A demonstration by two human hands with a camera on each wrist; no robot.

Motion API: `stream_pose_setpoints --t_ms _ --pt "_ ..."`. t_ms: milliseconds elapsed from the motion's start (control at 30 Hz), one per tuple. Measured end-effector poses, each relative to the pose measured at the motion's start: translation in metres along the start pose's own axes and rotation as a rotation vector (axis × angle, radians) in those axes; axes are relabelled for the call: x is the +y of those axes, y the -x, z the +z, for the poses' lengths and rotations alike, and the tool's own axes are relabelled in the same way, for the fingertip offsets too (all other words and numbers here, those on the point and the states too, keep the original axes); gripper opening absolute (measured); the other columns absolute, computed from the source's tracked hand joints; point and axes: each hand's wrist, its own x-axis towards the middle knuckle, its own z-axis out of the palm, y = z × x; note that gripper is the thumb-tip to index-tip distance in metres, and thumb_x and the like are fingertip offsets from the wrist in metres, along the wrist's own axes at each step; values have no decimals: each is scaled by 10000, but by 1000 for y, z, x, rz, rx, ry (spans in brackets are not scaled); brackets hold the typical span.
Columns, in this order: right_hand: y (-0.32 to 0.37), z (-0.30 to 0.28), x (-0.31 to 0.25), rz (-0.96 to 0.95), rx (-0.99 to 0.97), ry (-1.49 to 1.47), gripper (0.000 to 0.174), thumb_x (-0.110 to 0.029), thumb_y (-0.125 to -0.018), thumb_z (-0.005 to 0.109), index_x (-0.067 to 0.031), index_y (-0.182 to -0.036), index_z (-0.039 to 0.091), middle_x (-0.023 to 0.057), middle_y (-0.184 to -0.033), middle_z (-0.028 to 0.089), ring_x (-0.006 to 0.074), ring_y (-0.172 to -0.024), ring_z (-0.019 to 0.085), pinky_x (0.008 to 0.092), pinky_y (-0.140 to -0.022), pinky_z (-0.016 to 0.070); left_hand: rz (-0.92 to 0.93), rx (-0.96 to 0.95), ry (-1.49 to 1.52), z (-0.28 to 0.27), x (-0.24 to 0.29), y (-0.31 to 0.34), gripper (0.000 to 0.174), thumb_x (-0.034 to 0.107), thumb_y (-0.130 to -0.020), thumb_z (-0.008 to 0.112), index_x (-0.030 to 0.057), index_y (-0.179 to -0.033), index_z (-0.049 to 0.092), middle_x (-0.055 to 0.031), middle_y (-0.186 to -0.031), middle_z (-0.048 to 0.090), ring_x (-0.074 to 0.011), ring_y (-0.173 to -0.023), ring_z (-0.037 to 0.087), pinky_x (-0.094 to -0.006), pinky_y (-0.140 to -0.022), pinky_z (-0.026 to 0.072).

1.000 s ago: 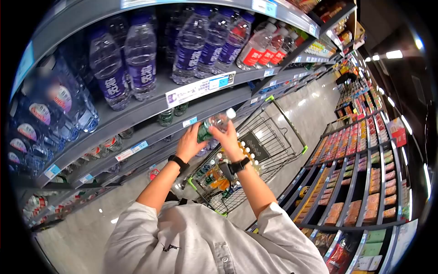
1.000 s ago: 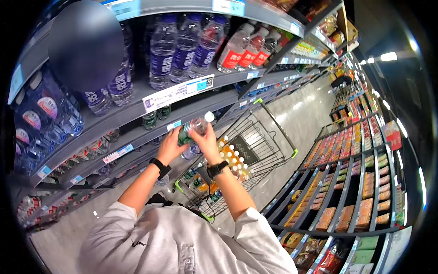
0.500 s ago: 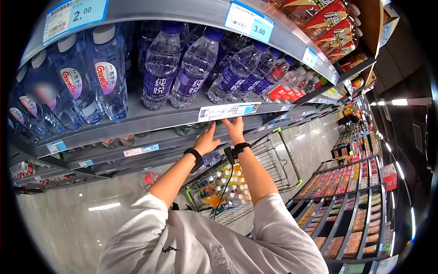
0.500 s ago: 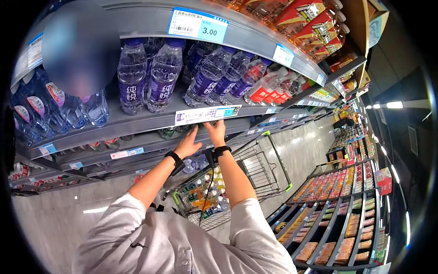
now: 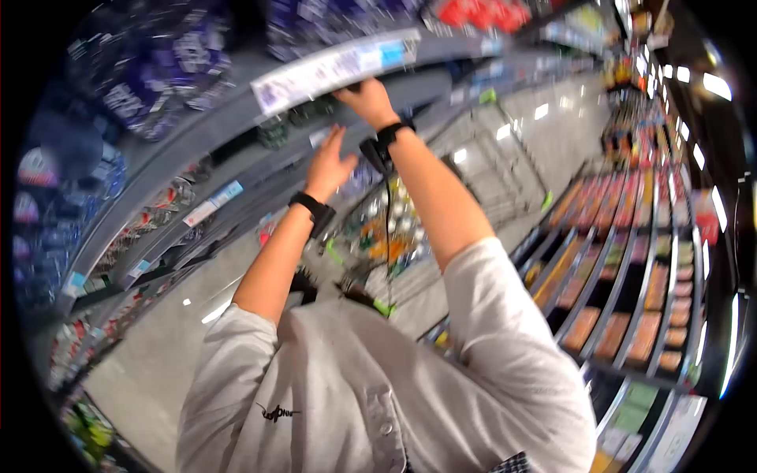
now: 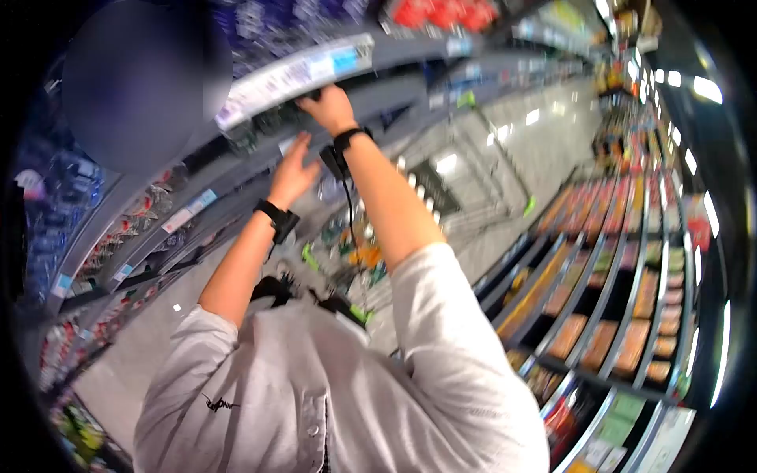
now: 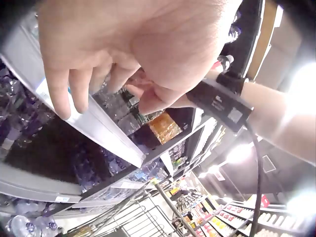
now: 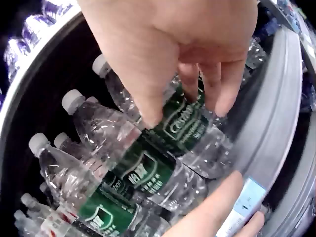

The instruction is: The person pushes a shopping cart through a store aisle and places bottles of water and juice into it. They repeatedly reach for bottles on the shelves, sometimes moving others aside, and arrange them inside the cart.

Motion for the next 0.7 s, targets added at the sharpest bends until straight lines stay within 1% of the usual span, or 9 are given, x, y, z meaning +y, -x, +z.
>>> stream_pose_setpoints --t_ms 100,167,233,267,367,400,500,633,700 --pt "54 5 18 73 282 -246 656 -327 -762 733 -5 -1281 495 231 -1149 625 334 -990 642 380 -843 506 -169 -139 122 5 7 29 489 174 -855 583 60 -1324 502 -158 -1435 427 -299 -1210 541 -371 -947 461" --pt "107 5 58 82 348 -394 437 -221 -834 661 -6 -1203 569 174 -1085 665 236 -967 662 329 -834 512 -226 -245 116 17 -3 55 454 204 -851 592 51 -1276 539 -146 -1406 462 -290 -1199 547 -374 -953 457" --pt "182 12 115 358 382 -475 260 -194 -843 636 -27 -1041 660 132 -921 700 214 -834 673 312 -751 515 -300 -338 130 36 -17 84 427 233 -847 600 41 -1227 575 -134 -1377 497 -281 -1188 553 -377 -959 454" --pt "227 16 147 441 420 -300 212 -192 -839 627 -45 -981 684 119 -838 700 208 -771 670 308 -714 511 -308 -400 57 47 -24 95 409 234 -843 604 39 -1202 591 -133 -1363 510 -287 -1173 561 -379 -948 458" --pt "367 33 227 813 309 -274 213 -201 -842 599 -52 -959 697 116 -809 701 226 -727 670 339 -672 512 -257 -551 15 89 -72 126 396 257 -842 603 55 -1182 607 -147 -1235 597 -308 -1126 580 -386 -931 461" --pt "405 35 239 918 242 -373 205 -197 -903 576 -39 -1007 655 30 -862 676 119 -714 613 254 -631 482 -298 -583 -27 101 -70 134 401 268 -841 600 58 -1183 606 -148 -1215 606 -309 -1116 584 -389 -925 462" --pt "470 28 241 1198 140 -575 194 -197 -899 580 -69 -1030 645 3 -857 649 106 -715 592 264 -622 481 -356 -690 -110 142 -61 143 414 284 -839 595 57 -1184 606 -152 -1179 623 -314 -1094 594 -396 -912 467" --pt "510 30 257 1264 140 -847 200 -165 -894 576 -43 -1049 612 22 -879 628 113 -735 596 244 -602 488 -486 -866 -159 203 -63 136 431 297 -833 587 48 -1185 607 -158 -1136 644 -320 -1080 602 -400 -903 470" --pt "517 30 259 1278 139 -791 216 -146 -894 555 -22 -1067 594 37 -905 610 125 -697 593 243 -576 486 -401 -853 -189 235 -67 138 435 297 -828 584 31 -1170 613 -171 -1119 652 -316 -1046 618 -401 -888 480"
